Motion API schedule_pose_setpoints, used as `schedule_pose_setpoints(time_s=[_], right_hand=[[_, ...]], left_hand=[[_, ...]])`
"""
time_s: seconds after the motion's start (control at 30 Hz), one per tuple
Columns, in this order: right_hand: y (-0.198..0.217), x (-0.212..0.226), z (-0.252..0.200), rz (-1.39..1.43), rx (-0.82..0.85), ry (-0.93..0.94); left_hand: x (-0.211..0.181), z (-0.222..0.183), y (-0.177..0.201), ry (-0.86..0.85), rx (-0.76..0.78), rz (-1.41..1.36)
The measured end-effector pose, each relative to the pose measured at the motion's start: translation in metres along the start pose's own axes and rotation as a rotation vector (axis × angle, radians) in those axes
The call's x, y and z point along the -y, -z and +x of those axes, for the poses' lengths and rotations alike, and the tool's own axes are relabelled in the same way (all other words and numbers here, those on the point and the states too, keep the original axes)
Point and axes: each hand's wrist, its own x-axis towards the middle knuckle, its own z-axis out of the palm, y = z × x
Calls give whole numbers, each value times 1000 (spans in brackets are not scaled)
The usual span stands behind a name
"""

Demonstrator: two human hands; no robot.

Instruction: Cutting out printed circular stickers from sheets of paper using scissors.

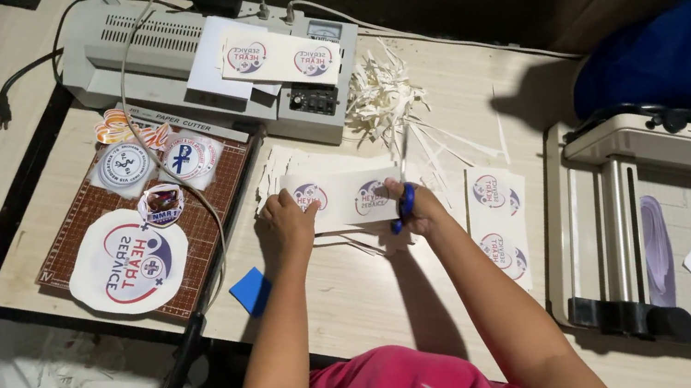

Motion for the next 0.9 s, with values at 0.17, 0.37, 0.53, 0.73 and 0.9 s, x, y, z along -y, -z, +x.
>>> schedule_pose_setpoints(time_s=[0.17,0.37,0.53,0.73,0.9], right_hand=[[5,-2,-5,-320,-5,268],[-7,61,-59,-447,-118,482],[-8,110,-110,-299,-17,651],[13,133,-133,-198,59,660],[30,126,-146,-223,-2,690]], left_hand=[[6,-4,-31,-98,-90,-9],[-51,-67,-17,-299,313,-545],[-70,-62,-69,-227,696,-1105],[-130,-31,-34,-45,811,-1537],[-153,6,-47,-25,623,-1228]])
